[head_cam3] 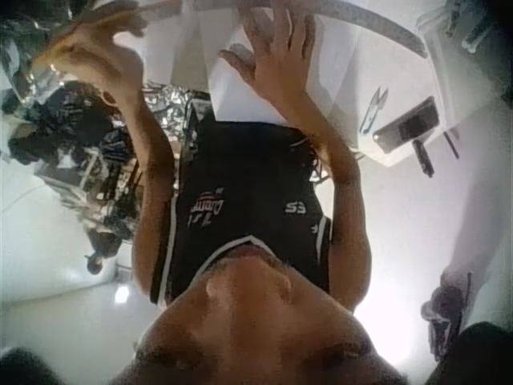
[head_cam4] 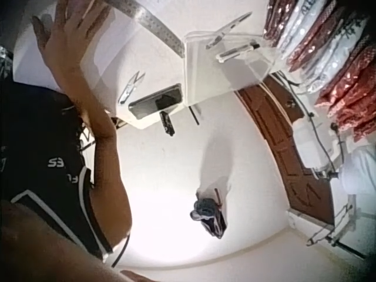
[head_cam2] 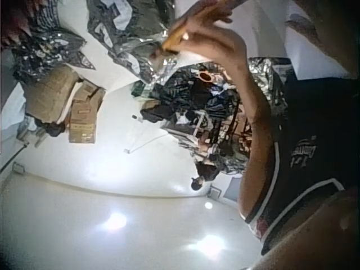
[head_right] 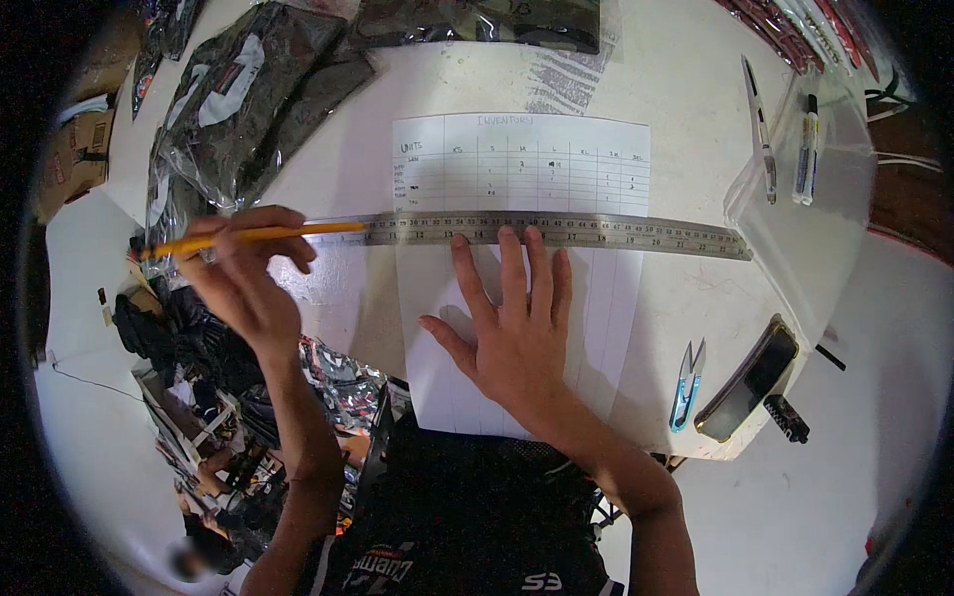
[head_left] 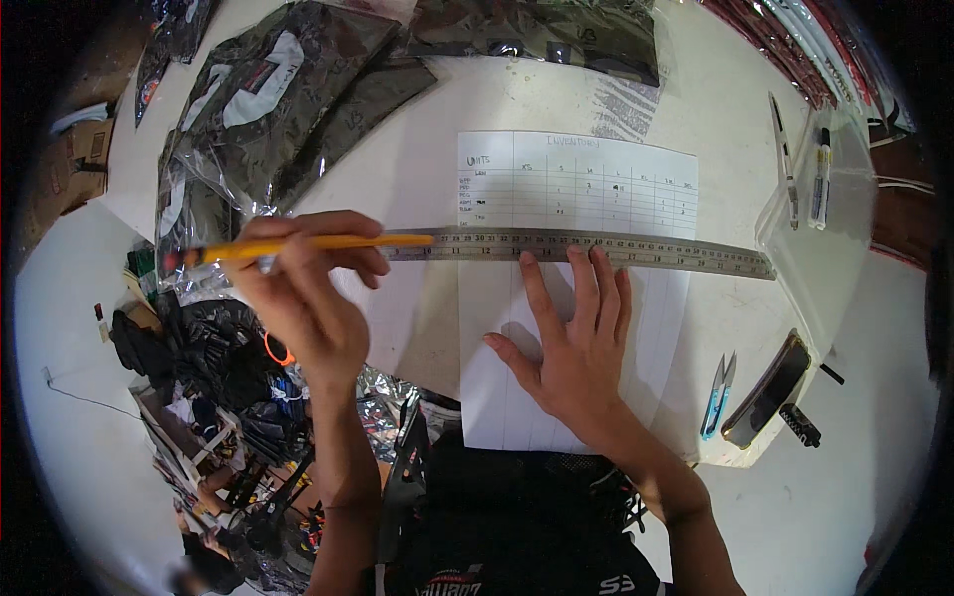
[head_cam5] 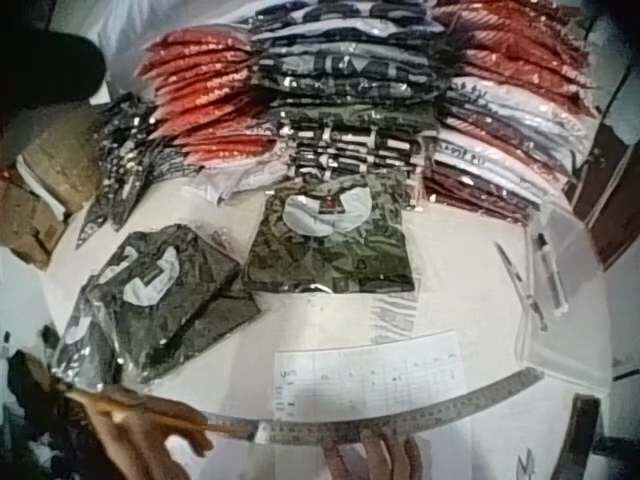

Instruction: The recorder is counting and recording the inventory of packaged camouflage and patterned shirts on a worksheet.

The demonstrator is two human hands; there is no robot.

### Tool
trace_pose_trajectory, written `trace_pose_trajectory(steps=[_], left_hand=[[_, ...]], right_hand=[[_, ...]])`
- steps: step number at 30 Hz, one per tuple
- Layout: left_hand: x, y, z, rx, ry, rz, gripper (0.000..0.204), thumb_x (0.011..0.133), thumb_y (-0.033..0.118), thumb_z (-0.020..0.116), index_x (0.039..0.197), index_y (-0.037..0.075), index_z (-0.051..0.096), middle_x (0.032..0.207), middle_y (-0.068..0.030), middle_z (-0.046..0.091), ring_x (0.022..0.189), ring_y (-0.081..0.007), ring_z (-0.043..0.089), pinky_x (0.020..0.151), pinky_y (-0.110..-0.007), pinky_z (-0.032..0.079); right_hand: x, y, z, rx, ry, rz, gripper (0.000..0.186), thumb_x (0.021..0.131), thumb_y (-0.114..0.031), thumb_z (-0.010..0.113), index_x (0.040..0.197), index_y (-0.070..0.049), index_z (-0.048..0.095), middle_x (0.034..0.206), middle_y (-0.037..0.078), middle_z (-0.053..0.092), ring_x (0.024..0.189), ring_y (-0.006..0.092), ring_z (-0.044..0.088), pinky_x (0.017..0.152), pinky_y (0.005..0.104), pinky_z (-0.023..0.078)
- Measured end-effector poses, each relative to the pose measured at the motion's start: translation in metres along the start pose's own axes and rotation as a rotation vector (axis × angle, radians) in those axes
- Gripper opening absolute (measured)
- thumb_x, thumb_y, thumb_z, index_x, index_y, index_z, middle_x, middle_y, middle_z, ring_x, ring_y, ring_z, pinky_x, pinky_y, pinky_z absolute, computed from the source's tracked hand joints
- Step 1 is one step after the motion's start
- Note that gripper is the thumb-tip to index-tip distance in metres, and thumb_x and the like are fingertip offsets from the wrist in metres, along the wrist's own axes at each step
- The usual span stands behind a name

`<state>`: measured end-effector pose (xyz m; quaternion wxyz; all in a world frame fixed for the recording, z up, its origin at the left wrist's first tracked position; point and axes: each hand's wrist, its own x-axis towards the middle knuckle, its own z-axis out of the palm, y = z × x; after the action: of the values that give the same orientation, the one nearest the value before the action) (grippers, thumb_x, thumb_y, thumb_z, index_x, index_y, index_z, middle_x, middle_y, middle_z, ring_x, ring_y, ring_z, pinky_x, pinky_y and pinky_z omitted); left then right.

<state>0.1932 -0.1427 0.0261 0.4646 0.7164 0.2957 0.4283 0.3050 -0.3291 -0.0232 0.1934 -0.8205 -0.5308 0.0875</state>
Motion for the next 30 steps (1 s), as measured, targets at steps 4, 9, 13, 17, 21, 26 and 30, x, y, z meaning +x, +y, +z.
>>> trace_pose_trajectory(steps=[4, 9, 13, 17, 21, 26, 30], left_hand=[[-0.004, -0.009, 0.01, 0.014, -0.083, -0.063, 0.026, 0.099, 0.0, 0.047, 0.114, 0.004, 0.026, 0.088, -0.0202, 0.063, 0.058, -0.0141, 0.059, 0.052, -0.023, 0.049], [0.0, -0.01, 0.014, -0.006, -0.103, -0.062, 0.027, 0.099, 0.001, 0.048, 0.115, 0.003, 0.026, 0.089, -0.0194, 0.063, 0.059, -0.013, 0.057, 0.054, -0.023, 0.048], [0.001, -0.014, 0.015, 0.048, -0.113, -0.024, 0.022, 0.101, 0.004, 0.045, 0.117, 0.004, 0.03, 0.086, -0.0218, 0.064, 0.055, -0.0153, 0.059, 0.048, -0.026, 0.049], [-0.002, -0.013, 0.016, 0.085, -0.111, -0.049, 0.023, 0.101, 0.004, 0.045, 0.116, 0.004, 0.029, 0.086, -0.0219, 0.064, 0.055, -0.0157, 0.06, 0.049, -0.026, 0.049], [-0.004, -0.014, 0.018, 0.143, -0.127, -0.014, 0.023, 0.1, 0.003, 0.045, 0.116, 0.004, 0.029, 0.085, -0.022, 0.064, 0.056, -0.0158, 0.06, 0.049, -0.026, 0.049], [-0.003, -0.012, 0.016, 0.078, -0.107, -0.04, 0.027, 0.099, 0.001, 0.047, 0.117, 0.002, 0.027, 0.088, -0.0206, 0.064, 0.058, -0.0142, 0.06, 0.051, -0.024, 0.05], [-0.002, -0.012, 0.018, 0.116, -0.117, -0.025, 0.024, 0.1, 0.004, 0.045, 0.116, 0.004, 0.028, 0.086, -0.022, 0.065, 0.056, -0.0154, 0.062, 0.048, -0.026, 0.05]], right_hand=[[0.0, 0.002, 0.001, -0.005, -0.01, 0.01, 0.071, 0.086, -0.058, 0.061, 0.142, -0.015, 0.048, 0.14, 0.023, 0.036, 0.133, 0.044, 0.031, 0.107, 0.0655, 0.024], [0.0, 0.0, 0.001, -0.006, 0.006, 0.004, 0.071, 0.086, -0.058, 0.061, 0.142, -0.016, 0.048, 0.14, 0.023, 0.037, 0.133, 0.0434, 0.032, 0.107, 0.0653, 0.024], [0.0, 0.0, 0.002, -0.014, 0.02, 0.002, 0.07, 0.086, -0.058, 0.061, 0.141, -0.016, 0.049, 0.139, 0.022, 0.037, 0.133, 0.0426, 0.032, 0.107, 0.0652, 0.024], [0.0, 0.0, 0.002, -0.016, 0.024, 0.007, 0.07, 0.086, -0.058, 0.06, 0.141, -0.016, 0.049, 0.14, 0.022, 0.037, 0.133, 0.0424, 0.033, 0.107, 0.0651, 0.025], [0.0, 0.001, 0.003, -0.019, 0.018, 0.013, 0.069, 0.086, -0.057, 0.06, 0.141, -0.016, 0.05, 0.14, 0.022, 0.037, 0.132, 0.0426, 0.033, 0.107, 0.0646, 0.025], [0.001, -0.001, 0.0, -0.013, 0.01, 0.017, 0.068, 0.087, -0.056, 0.06, 0.141, -0.016, 0.05, 0.14, 0.022, 0.037, 0.133, 0.0427, 0.033, 0.108, 0.0641, 0.024], [0.001, -0.001, -0.001, -0.016, 0.001, 0.021, 0.068, 0.086, -0.056, 0.061, 0.141, -0.017, 0.05, 0.14, 0.022, 0.038, 0.132, 0.0425, 0.033, 0.108, 0.0639, 0.024]])
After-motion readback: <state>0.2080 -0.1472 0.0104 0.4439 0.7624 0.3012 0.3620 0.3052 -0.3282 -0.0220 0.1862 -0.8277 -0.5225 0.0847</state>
